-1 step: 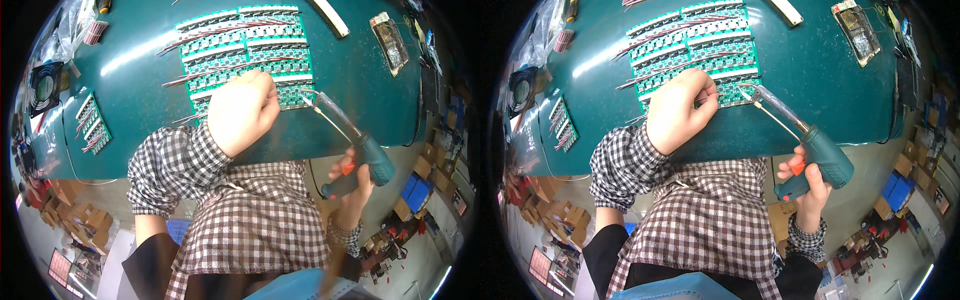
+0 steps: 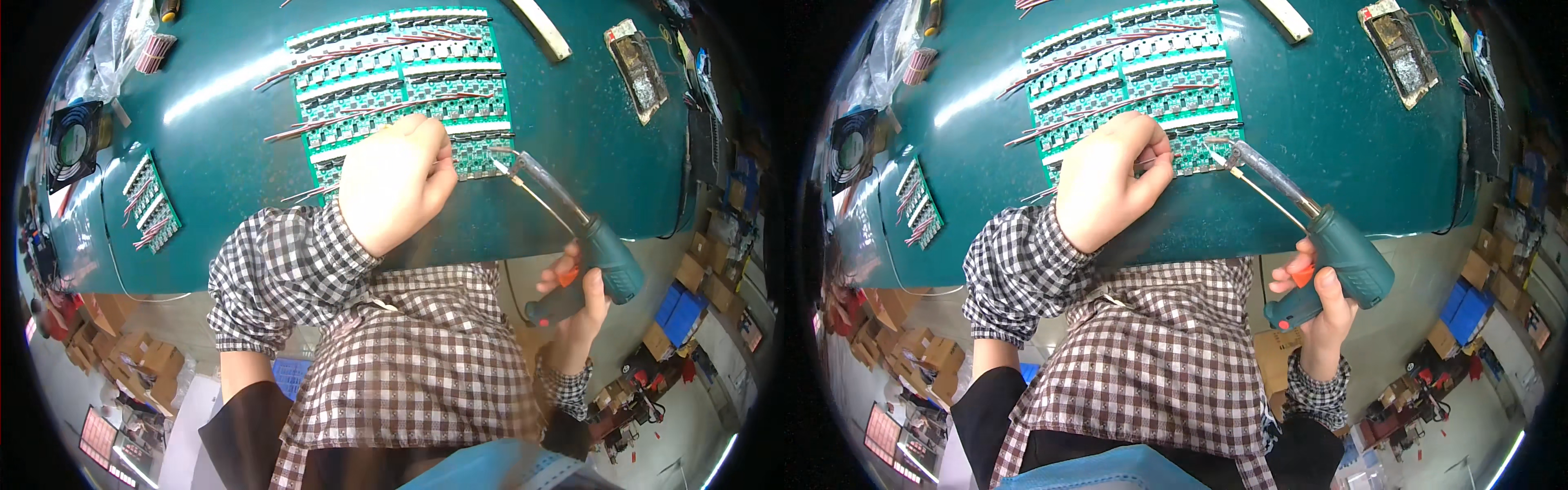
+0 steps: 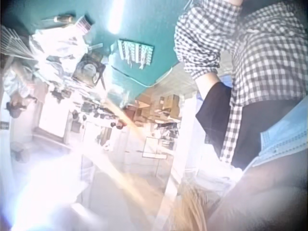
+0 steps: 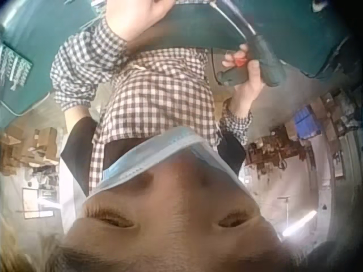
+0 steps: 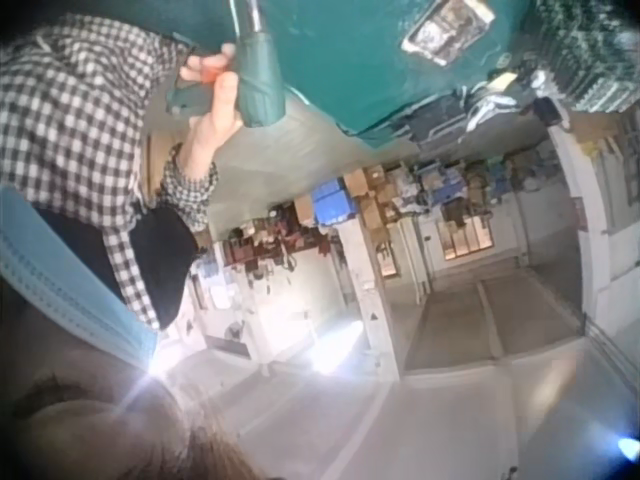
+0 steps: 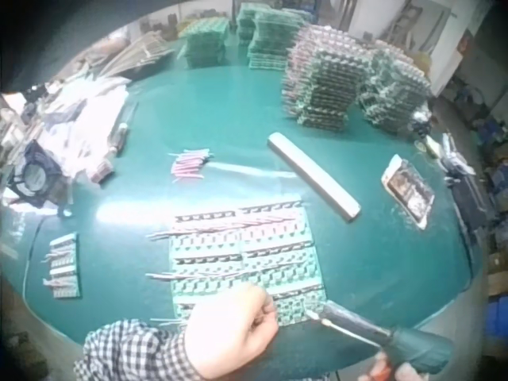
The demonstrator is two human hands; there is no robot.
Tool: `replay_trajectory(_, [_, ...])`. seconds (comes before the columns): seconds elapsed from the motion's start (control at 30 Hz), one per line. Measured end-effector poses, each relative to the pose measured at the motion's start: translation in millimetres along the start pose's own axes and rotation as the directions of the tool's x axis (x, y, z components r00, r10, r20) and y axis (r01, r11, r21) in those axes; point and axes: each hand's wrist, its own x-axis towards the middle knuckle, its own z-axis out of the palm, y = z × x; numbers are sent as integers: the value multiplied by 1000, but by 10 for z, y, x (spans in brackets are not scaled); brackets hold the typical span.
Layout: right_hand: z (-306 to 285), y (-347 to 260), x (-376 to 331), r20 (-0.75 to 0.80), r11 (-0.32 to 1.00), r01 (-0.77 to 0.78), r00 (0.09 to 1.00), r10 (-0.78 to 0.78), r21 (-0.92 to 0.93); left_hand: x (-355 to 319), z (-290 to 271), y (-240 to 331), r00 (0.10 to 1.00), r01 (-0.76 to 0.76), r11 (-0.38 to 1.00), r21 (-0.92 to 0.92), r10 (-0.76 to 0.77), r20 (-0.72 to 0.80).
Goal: The person uses a soldering iron to attach wires to multiple green circuit boards on a green workbench. They repeatedly heat solder joints, inspect the boards, and stack completed units. The person also handles small wire bundles and a plastic bag of components.
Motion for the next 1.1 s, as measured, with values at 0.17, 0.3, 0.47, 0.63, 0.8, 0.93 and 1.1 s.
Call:
replay_trajectory(0.17, [7, -28, -9, 14, 999, -26, 1000, 27, -40, 29, -26, -3, 999, 45, 997, -65, -44, 25])
replay_trajectory(0.3, [29, -64, -14, 19, 997, -30, 999, 31, -68, 71, -66, 2, 998, 48, 998, -49, -47, 29])
replay_trajectory(0.47, [67, -135, 4, 11, 994, -48, 999, 49, -97, 112, -56, -27, 999, 6, 999, -32, -5, 33])
replay_trajectory(0.63, [82, -158, 27, 22, 991, -56, 998, 59, -126, 115, -53, -47, 999, 13, 999, -49, -11, 47])
replay_trajectory(0.8, [116, -175, 18, -13, 988, -82, 997, 81, -134, 140, -72, -32, 996, 35, 998, -49, -30, 89])
replay_trajectory(0.93, [125, -182, 14, -20, 985, -92, 996, 90, -144, 134, -67, -37, 996, 25, 998, -54, -20, 81])
replay_trajectory(1.1, [129, -188, 17, -1, 981, -91, 996, 92, -169, 141, -66, -37, 996, 30, 998, -55, -26, 88])
